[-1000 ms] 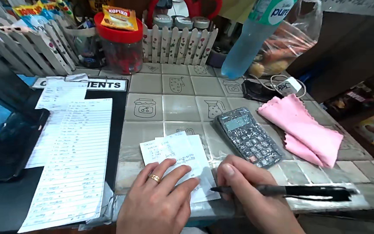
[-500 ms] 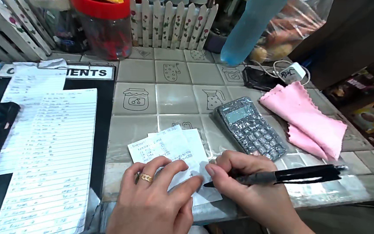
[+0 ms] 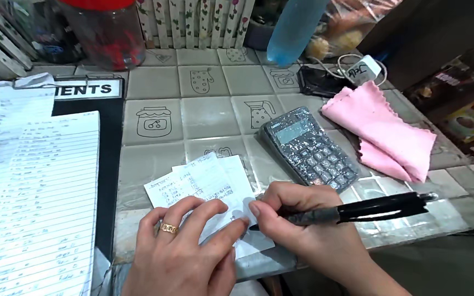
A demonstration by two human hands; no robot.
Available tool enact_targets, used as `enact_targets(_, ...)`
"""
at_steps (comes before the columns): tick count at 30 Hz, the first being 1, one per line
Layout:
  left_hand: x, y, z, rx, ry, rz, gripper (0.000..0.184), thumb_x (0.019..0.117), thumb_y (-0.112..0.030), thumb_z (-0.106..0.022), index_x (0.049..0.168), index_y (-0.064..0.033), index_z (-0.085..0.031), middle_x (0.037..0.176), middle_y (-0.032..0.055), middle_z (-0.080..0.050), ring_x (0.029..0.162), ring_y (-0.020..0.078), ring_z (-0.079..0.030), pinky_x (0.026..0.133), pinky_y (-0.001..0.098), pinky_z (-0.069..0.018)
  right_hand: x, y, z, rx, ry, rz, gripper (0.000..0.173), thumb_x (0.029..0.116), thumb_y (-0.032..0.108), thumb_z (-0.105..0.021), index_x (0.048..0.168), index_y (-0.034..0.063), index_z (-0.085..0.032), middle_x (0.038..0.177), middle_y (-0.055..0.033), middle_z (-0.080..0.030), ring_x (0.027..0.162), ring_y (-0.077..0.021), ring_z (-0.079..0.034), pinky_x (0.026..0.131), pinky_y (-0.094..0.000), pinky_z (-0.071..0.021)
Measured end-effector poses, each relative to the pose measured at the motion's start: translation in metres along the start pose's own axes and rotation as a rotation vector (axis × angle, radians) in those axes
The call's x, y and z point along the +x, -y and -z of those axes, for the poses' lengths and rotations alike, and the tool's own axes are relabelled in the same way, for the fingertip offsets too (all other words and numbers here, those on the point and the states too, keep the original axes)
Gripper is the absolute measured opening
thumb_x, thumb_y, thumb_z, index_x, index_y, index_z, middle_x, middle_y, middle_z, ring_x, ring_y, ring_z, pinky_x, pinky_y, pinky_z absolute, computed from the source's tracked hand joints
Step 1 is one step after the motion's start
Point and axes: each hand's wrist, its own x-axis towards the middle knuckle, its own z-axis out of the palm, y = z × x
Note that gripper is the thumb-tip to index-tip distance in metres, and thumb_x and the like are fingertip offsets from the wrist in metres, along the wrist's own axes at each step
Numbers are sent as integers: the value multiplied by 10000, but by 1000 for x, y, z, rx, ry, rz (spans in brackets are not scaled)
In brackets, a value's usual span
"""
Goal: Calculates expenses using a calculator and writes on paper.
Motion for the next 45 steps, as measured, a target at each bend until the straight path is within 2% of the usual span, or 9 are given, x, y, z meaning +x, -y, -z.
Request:
enact_targets(8,0,0,1,3,4,1,316,1009,-389,-496,1226,-452,-716,1369,-75,-631,1337,199,-495,1005,501,-360,1,0,-1,-24,0,53,251,897,145,-656,662,159,-570,568,105,-493,486,50,-450,408,-115,-341)
enact_targets(20,1,0,2,3,5,3,314,1008,-390,-498,1222,-445,-721,1372,-79,-631,1328,205,-496,983,492,-356,1,1,0,-19,-13,19,256,919,166,-643,672,170,-576,556,106,-499,471,40,-461,395,-127,-344)
enact_targets(26,0,0,2,-2,-1,0,309,1008,-392,-507,1224,-438,-723,1375,-80,-624,1335,192,-486,1004,492,-349,1,1,-1,-17,-20,71,256,913,140,-655,670,150,-573,567,103,-489,485,47,-449,409,-118,-340)
enact_targets(45,0,0,2,-8,2,1,314,1003,-374,-516,1232,-440,-721,1391,-79,-616,1342,194,-478,990,488,-344,2,3,1,17,4,7,263,918,135,-635,669,161,-553,555,95,-490,467,37,-449,389,-124,-332)
